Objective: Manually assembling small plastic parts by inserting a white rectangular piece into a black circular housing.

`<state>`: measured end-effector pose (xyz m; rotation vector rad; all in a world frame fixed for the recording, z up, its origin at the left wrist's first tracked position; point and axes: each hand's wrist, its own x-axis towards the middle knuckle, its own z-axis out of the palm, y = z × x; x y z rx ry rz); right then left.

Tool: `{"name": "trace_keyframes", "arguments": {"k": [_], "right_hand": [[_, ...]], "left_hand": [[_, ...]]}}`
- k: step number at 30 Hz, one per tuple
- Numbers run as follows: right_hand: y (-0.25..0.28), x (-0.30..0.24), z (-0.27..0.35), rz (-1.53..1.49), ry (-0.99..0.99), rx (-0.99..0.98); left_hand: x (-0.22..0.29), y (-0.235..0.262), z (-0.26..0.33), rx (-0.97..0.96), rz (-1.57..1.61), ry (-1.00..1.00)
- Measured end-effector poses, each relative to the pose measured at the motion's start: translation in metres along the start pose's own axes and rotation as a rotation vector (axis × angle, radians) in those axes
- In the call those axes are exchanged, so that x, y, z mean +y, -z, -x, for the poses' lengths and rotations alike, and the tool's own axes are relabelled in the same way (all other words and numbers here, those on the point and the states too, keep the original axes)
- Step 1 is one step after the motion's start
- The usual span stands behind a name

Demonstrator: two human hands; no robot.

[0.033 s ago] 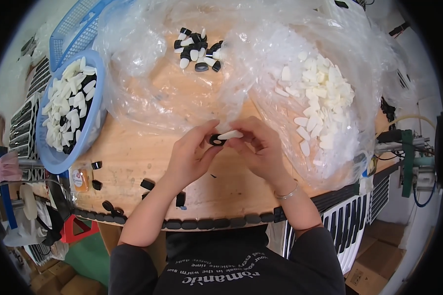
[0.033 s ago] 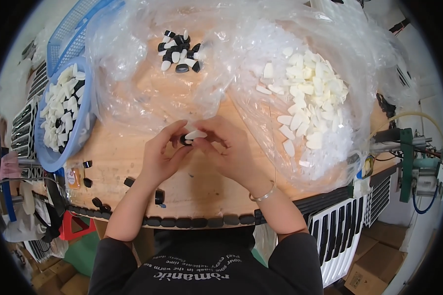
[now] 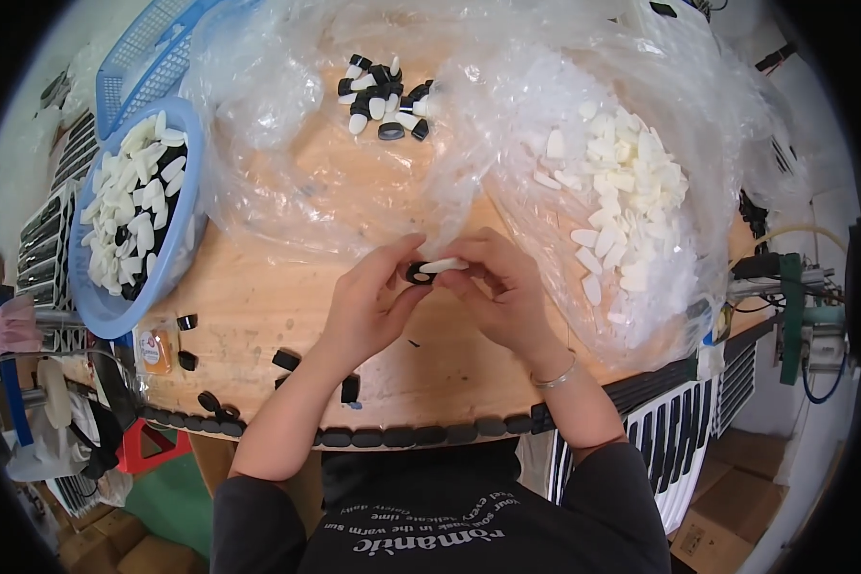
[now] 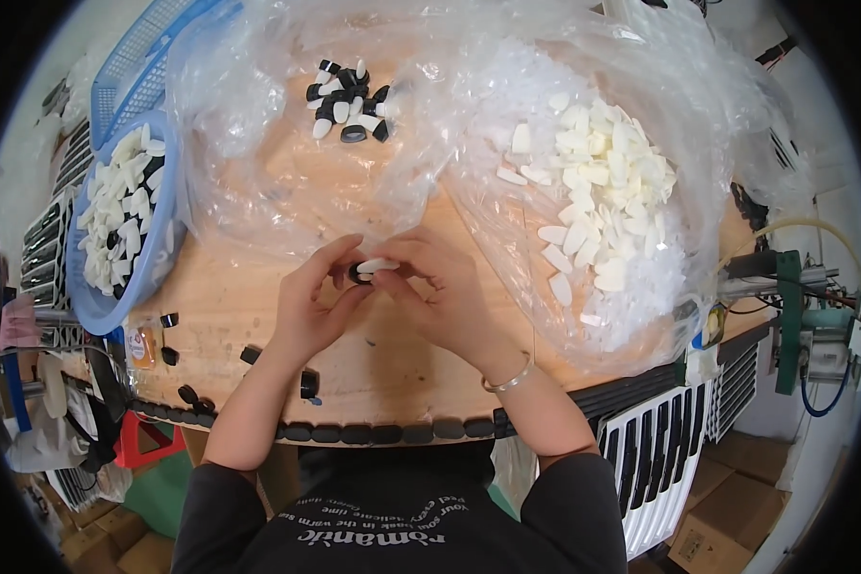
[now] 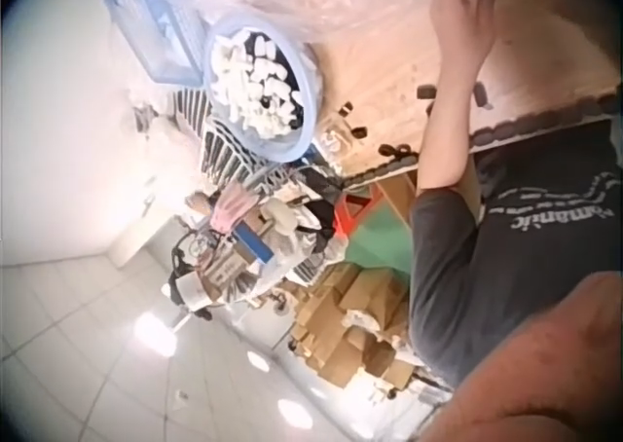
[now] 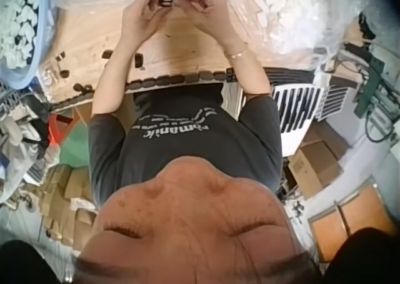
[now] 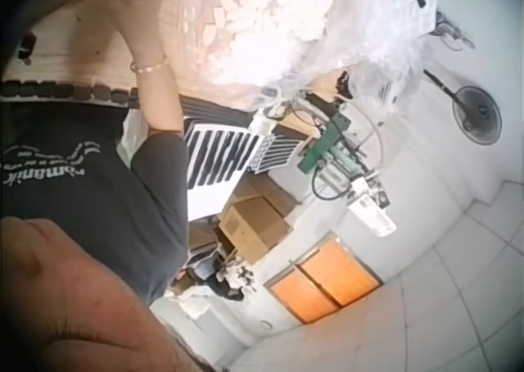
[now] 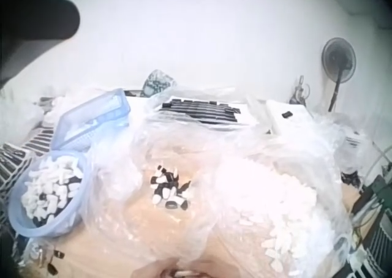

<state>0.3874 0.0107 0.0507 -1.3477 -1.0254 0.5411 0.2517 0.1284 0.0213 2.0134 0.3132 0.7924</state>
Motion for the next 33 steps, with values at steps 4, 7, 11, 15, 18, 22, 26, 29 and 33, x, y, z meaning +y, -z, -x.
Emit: {"name": "trace_keyframes", "arguments": {"k": [4, 7, 11, 15, 18, 22, 26, 29, 33], "right_hand": [[-0.002, 0.002, -0.003, 0.240, 0.203, -0.040], [0.000, 0.006, -0.004, 0.329, 0.231, -0.080], [0.003, 0.002, -0.008, 0.423, 0.210, -0.179], [0.004, 0.007, -0.010, 0.379, 0.209, -0.207], [-0.002, 0.010, -0.009, 0.348, 0.249, -0.229], [-0.013, 0.013, -0.008, 0.374, 0.264, -0.181], [-0.004, 0.020, 0.003, 0.195, 0.169, -0.062], [-0.007, 0.023, 0.005, 0.097, 0.176, -0.036], [-0.009, 0.034, 0.004, 0.069, 0.055, -0.045]], "left_hand": [[0.003, 0.001, 0.001, 0.001, -0.009, 0.011], [0.002, 0.002, -0.002, 0.025, -0.015, -0.022], [0.001, 0.008, -0.007, 0.068, -0.082, -0.118], [0.004, 0.006, -0.012, 0.020, -0.102, -0.146], [-0.001, 0.008, -0.008, -0.002, -0.107, -0.201], [-0.004, 0.007, 0.004, 0.054, -0.024, -0.125], [-0.003, -0.011, 0.006, 0.183, 0.466, 0.105], [-0.011, -0.014, 0.005, 0.101, 0.437, 0.037], [-0.011, -0.010, 0.006, 0.145, 0.502, 0.177]]}}
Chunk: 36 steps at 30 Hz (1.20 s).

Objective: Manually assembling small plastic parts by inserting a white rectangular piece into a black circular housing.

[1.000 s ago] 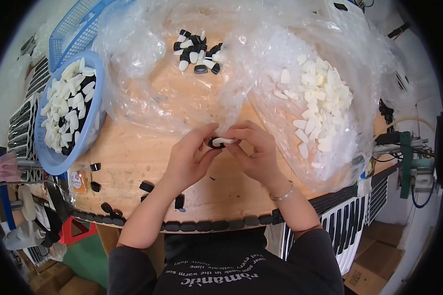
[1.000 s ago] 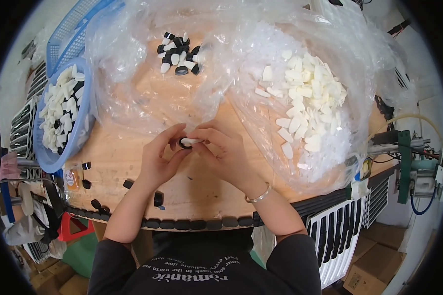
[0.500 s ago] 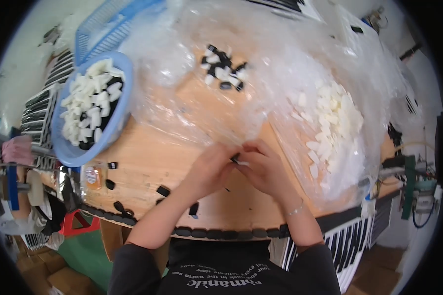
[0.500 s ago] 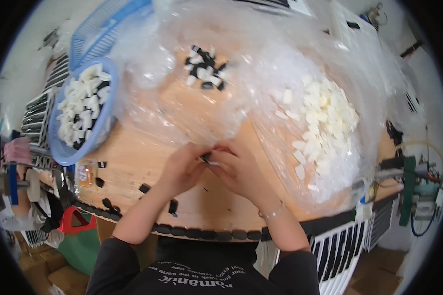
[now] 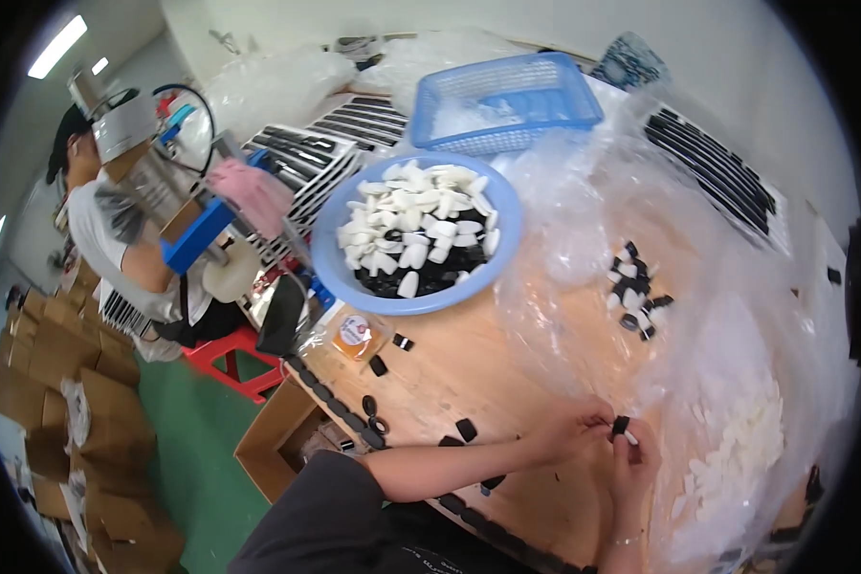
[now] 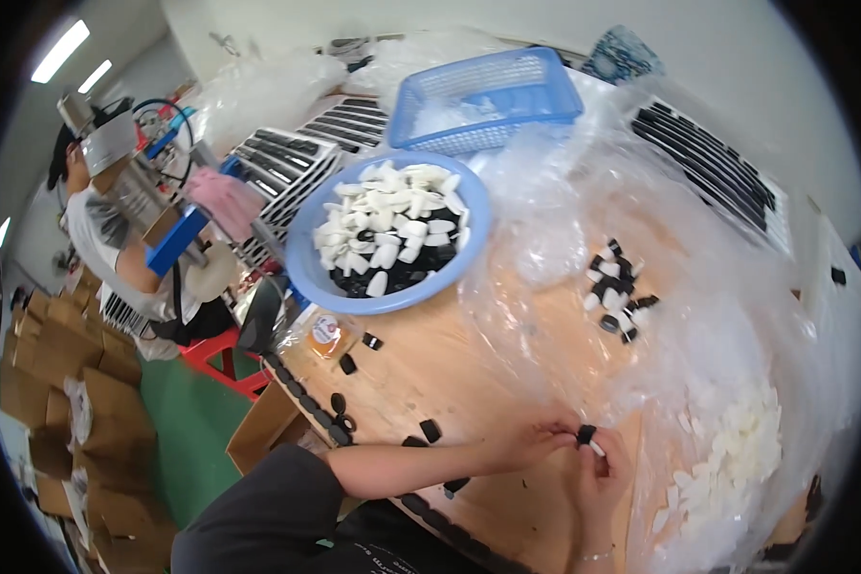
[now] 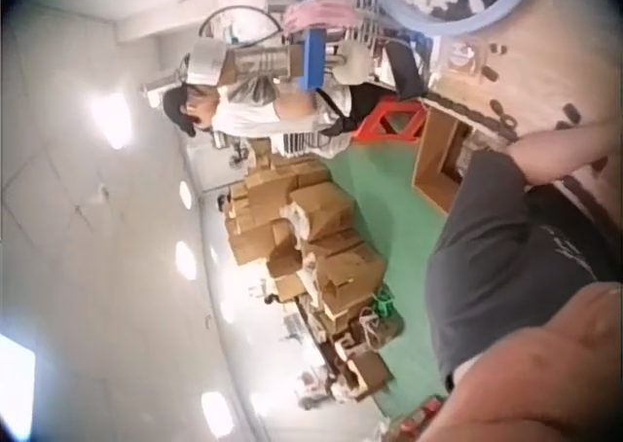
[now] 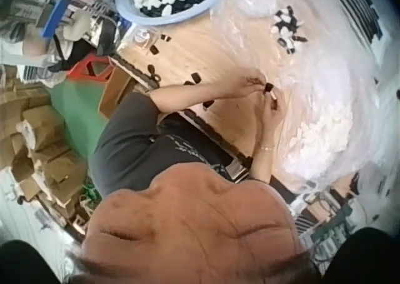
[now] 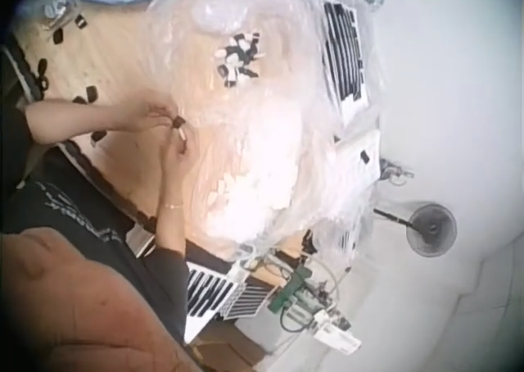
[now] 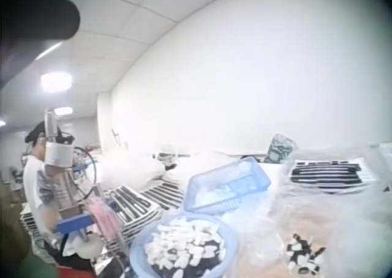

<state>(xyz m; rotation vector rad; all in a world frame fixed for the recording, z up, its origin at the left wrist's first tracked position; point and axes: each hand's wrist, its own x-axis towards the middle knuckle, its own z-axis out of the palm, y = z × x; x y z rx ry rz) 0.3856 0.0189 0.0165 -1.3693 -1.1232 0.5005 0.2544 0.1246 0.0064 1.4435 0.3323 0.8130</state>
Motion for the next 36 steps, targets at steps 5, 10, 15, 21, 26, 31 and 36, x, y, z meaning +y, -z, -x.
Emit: {"name": "trace_keyframes", "arguments": {"k": [5, 10, 15, 21, 26, 31, 36], "right_hand": [[0.003, 0.004, -0.002, -0.033, -0.025, -0.096], [0.004, 0.005, -0.002, -0.085, -0.056, -0.144], [0.007, 0.012, 0.000, 0.056, 0.019, -0.107], [0.000, 0.001, -0.001, 0.156, 0.074, -0.099], [0.002, 0.024, 0.004, 0.147, 0.104, -0.029], [0.004, 0.020, 0.009, 0.050, -0.106, 0.053], [-0.001, 0.011, 0.014, -0.224, -0.052, 0.242]], "left_hand": [[0.000, -0.001, -0.004, 0.032, -0.110, -0.118], [-0.001, -0.004, -0.004, 0.077, -0.092, -0.236], [-0.005, -0.007, 0.000, 0.054, -0.063, -0.169], [-0.002, -0.008, -0.002, 0.071, -0.154, -0.231], [-0.009, -0.009, -0.003, 0.053, -0.247, -0.293], [-0.007, -0.019, 0.003, 0.046, -0.221, -0.197], [-0.008, -0.022, 0.008, 0.068, -0.204, -0.089]]}}
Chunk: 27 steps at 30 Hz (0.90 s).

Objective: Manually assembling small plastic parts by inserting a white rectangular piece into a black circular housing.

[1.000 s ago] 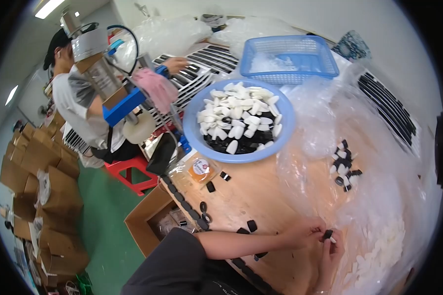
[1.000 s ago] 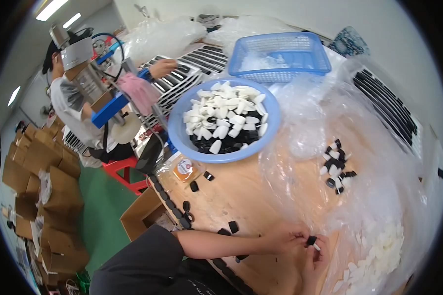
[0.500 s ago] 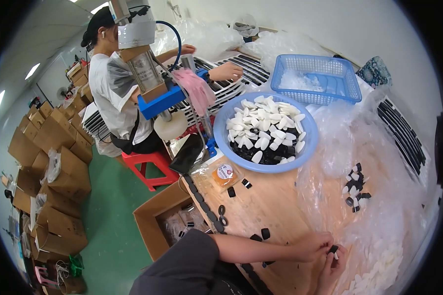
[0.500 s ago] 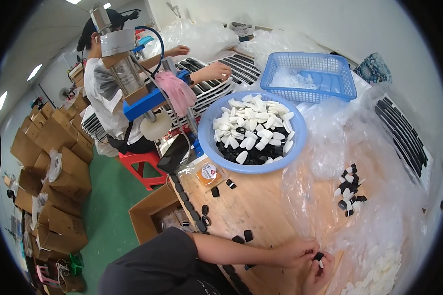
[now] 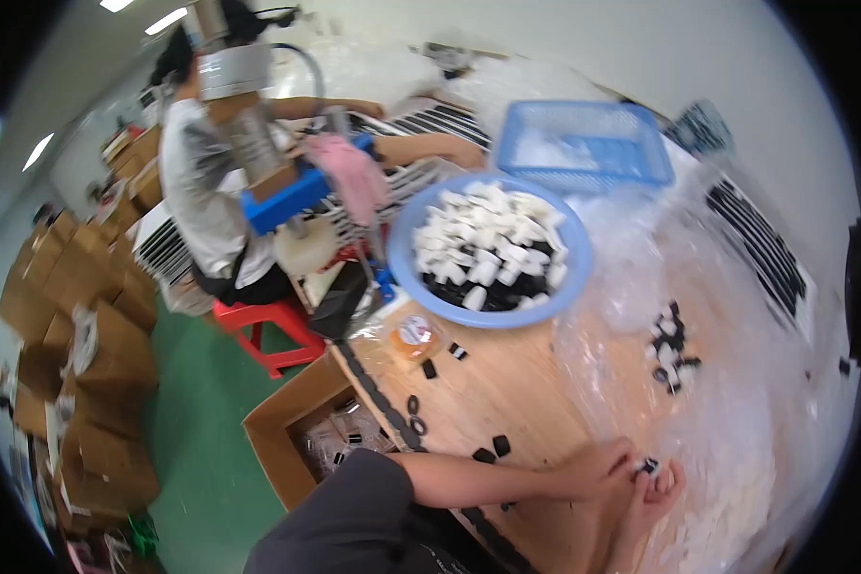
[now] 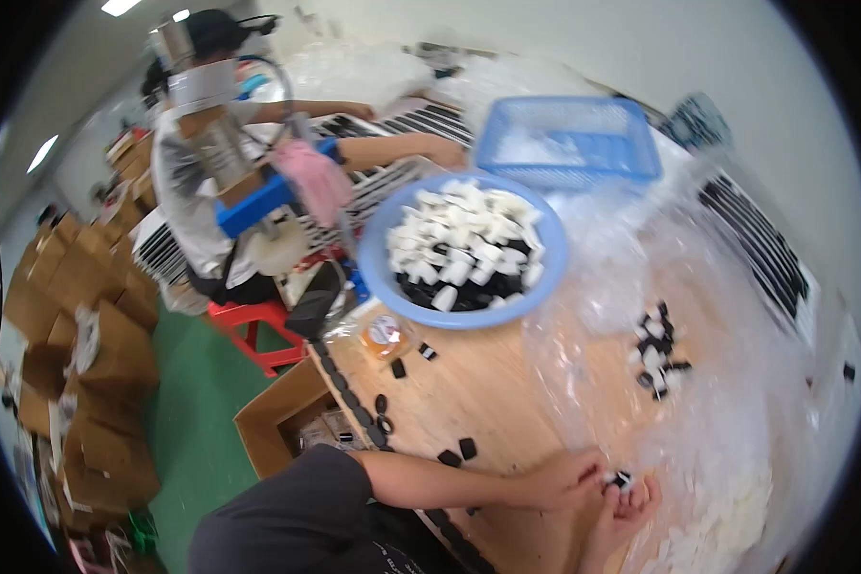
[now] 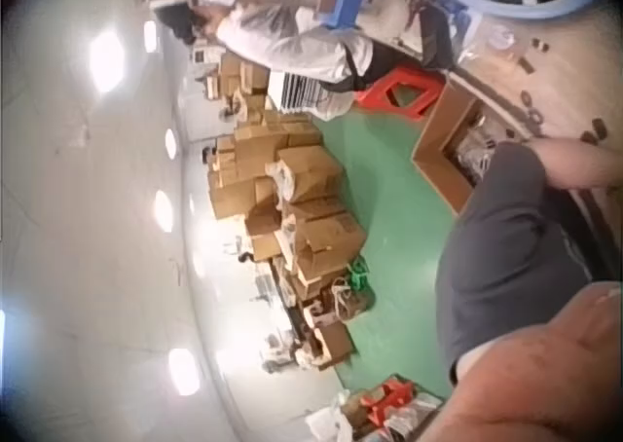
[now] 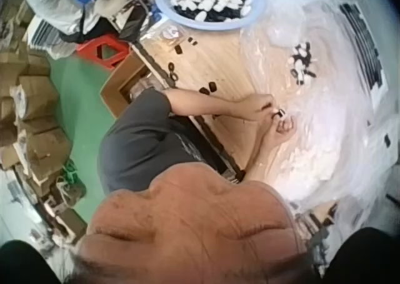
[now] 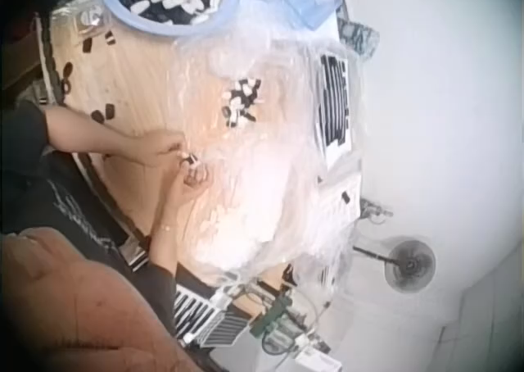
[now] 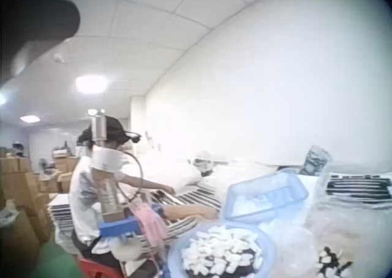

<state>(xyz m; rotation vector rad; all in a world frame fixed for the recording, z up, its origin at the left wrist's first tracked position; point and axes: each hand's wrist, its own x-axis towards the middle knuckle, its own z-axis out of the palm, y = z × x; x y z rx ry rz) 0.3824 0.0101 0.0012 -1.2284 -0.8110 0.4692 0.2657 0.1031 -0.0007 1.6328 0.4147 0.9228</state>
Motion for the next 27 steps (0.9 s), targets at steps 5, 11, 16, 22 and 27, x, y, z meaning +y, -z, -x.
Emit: {"name": "trace_keyframes", "arguments": {"k": [5, 11, 16, 22, 27], "right_hand": [[-0.012, -0.015, 0.002, -0.070, -0.155, -0.052], [-0.015, -0.022, -0.008, 0.072, -0.175, -0.116], [-0.018, -0.032, -0.017, -0.064, -0.126, -0.063], [-0.002, -0.039, -0.018, 0.144, -0.133, -0.189], [-0.005, -0.030, -0.010, 0.028, -0.087, -0.082]], "left_hand": [[0.009, 0.012, -0.004, -0.086, -0.102, 0.146], [0.018, 0.027, -0.014, -0.119, -0.240, 0.025], [0.014, 0.023, -0.019, -0.074, -0.134, 0.021], [0.008, 0.016, -0.019, -0.138, -0.025, 0.054], [0.015, 0.018, -0.008, -0.151, 0.111, 0.210]]}}
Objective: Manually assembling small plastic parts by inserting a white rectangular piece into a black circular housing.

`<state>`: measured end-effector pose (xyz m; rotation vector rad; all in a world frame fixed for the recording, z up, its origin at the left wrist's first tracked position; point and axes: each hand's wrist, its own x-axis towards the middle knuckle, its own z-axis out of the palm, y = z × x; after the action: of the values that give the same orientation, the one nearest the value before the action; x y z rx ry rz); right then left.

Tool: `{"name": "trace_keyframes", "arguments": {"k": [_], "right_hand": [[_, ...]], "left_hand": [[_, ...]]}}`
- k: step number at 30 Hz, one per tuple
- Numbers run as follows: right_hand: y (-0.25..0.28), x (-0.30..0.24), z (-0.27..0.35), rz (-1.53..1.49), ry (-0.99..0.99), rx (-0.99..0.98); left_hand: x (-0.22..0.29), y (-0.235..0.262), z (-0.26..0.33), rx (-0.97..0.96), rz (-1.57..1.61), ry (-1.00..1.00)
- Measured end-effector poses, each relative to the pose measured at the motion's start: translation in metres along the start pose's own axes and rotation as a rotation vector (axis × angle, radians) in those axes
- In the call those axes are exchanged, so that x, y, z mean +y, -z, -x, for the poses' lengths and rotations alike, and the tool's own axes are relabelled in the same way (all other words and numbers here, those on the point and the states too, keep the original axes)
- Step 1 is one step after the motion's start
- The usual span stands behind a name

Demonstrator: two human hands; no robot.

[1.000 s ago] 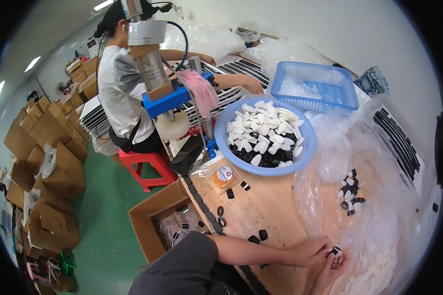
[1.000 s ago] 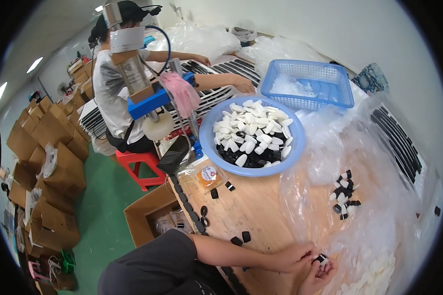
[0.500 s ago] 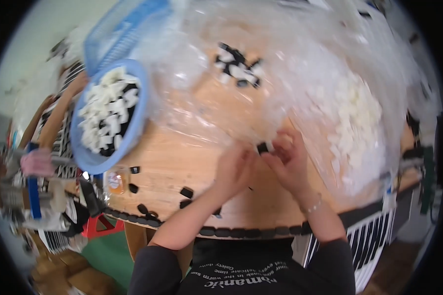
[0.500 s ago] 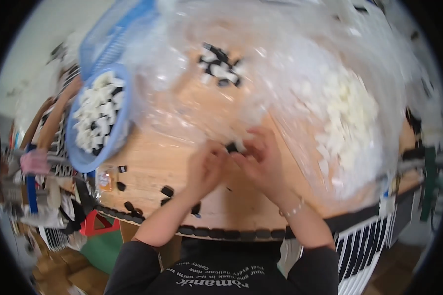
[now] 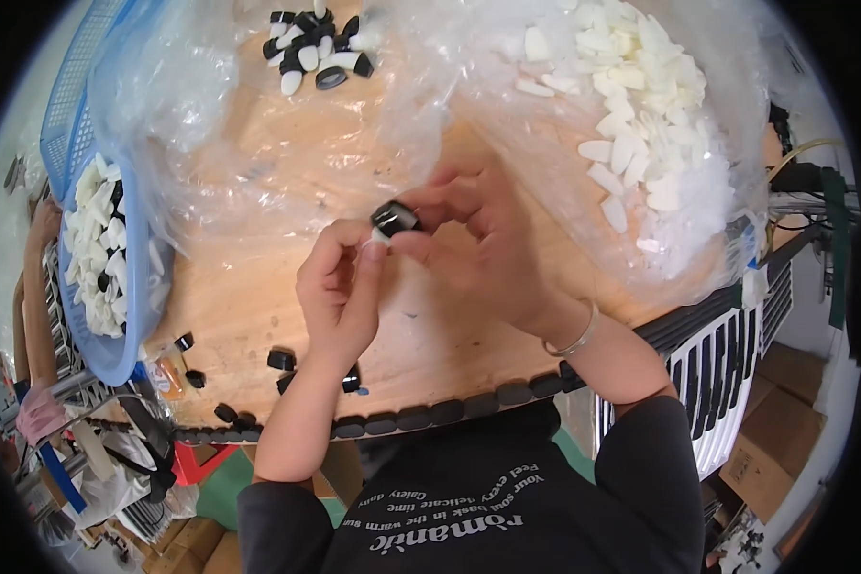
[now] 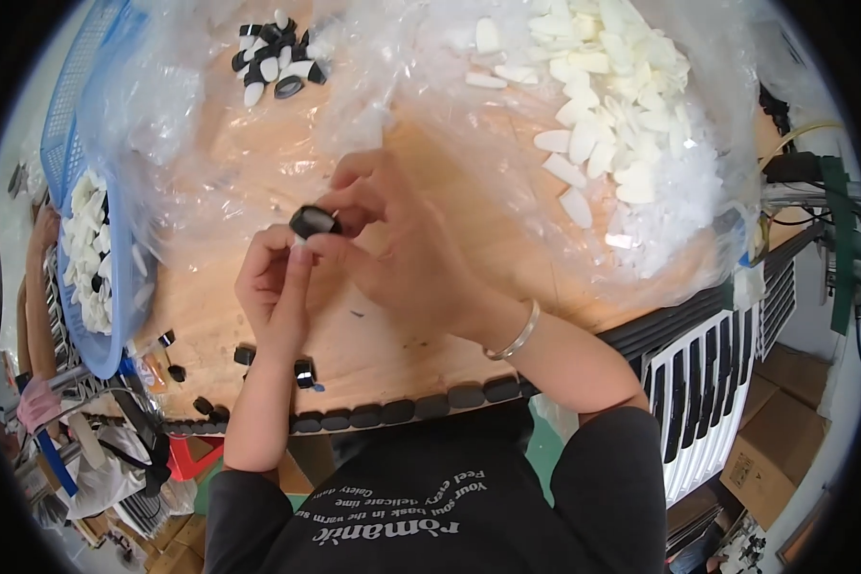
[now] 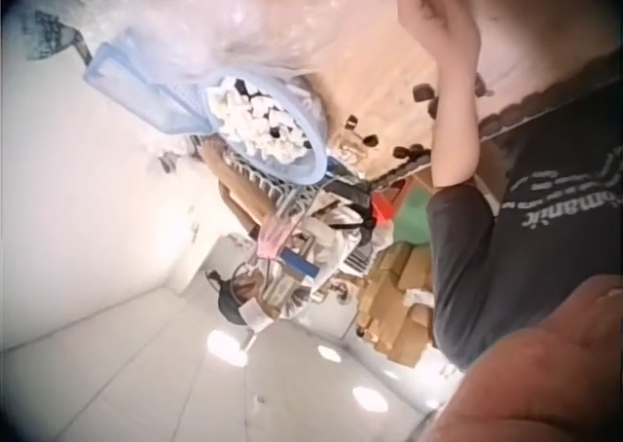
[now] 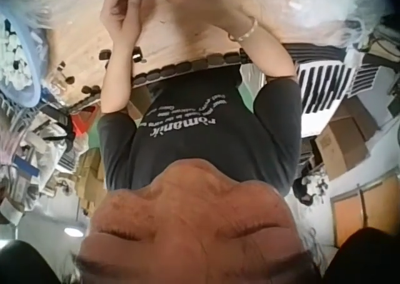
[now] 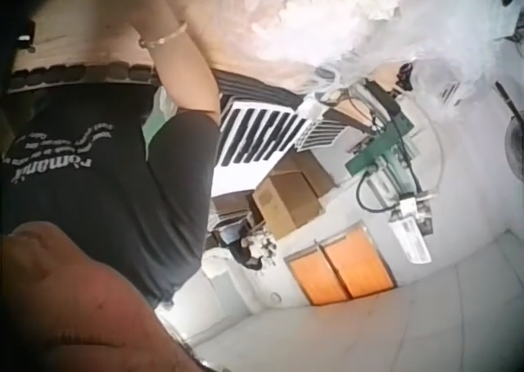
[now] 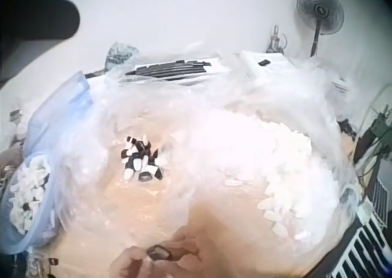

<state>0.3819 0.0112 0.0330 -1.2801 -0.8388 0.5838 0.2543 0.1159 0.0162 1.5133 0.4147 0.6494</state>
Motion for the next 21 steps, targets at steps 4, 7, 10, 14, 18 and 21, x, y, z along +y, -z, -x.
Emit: {"name": "trace_keyframes", "arguments": {"k": [4, 7, 10, 14, 18, 21], "right_hand": [[0.001, -0.008, -0.002, 0.226, 0.087, -0.065], [0.002, -0.008, -0.005, 0.373, 0.226, -0.103], [0.000, -0.005, -0.008, 0.399, 0.348, -0.131], [0.002, -0.009, -0.009, 0.445, 0.360, -0.149], [0.003, -0.005, -0.010, 0.428, 0.401, -0.173], [0.003, -0.005, -0.007, 0.396, 0.369, -0.181]], "left_hand": [[-0.004, 0.000, -0.002, 0.020, 0.003, -0.016], [-0.008, 0.006, -0.004, -0.006, -0.108, -0.120], [-0.007, 0.007, -0.008, -0.026, -0.184, -0.170], [0.000, 0.008, -0.011, -0.031, -0.280, -0.239], [0.008, 0.016, -0.017, -0.082, -0.475, -0.361], [0.010, 0.019, -0.019, -0.131, -0.542, -0.421]]}}
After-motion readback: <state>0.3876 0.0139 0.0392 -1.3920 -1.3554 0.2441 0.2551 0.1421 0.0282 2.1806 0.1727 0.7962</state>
